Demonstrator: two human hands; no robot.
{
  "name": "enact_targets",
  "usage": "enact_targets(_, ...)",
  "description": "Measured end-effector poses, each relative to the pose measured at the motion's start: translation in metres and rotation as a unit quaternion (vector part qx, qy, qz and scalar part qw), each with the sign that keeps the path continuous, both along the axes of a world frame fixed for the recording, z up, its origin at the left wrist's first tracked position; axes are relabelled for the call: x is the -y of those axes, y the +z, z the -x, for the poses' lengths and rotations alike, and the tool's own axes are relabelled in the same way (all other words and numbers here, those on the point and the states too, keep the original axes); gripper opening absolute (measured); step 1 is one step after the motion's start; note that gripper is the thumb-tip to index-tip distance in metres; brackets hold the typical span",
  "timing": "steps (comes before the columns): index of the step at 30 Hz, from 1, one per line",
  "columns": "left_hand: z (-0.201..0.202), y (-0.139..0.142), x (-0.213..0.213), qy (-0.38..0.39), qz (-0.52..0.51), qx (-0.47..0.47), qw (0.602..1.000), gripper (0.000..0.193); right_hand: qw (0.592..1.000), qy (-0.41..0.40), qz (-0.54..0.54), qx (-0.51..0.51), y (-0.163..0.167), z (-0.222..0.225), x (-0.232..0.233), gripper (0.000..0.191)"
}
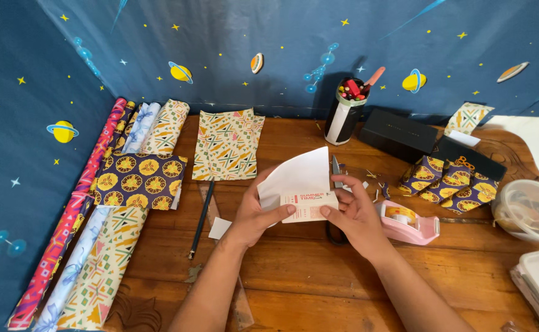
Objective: The person wraps small boxes with patterned wrapping paper, folding the paper around each box and securing it with tape from a tape dispenser. They then set a small box on a sheet of white paper and cut the paper with scissors.
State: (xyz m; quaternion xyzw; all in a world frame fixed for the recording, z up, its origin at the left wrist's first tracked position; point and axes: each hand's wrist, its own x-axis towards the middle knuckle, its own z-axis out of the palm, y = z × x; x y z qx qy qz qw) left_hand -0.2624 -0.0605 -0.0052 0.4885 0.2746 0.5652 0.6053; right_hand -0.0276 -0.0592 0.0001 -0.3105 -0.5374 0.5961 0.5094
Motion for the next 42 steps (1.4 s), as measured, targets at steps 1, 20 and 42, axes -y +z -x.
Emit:
enact_targets(1, 0.0, 0.0, -0.001, 0.0, -0.005, 0.005, 1.0, 0.077, 1.0, 0.002, 0.0, 0.003, -0.002, -0.001, -0.002, 0.057)
enact_targets(20, -0.006, 0.009, -0.005, 0.047, 0.081, -0.038, 0.995, 0.071, 0.988, -0.016, -0.083, 0.127, 0.002, 0.006, 0.003, 0.048)
enact_targets(42, 0.018, 0.022, 0.004, 0.079, 0.187, -0.328, 0.922, 0.053, 0.827, -0.15, -0.301, 0.451, 0.016, 0.015, 0.011, 0.047)
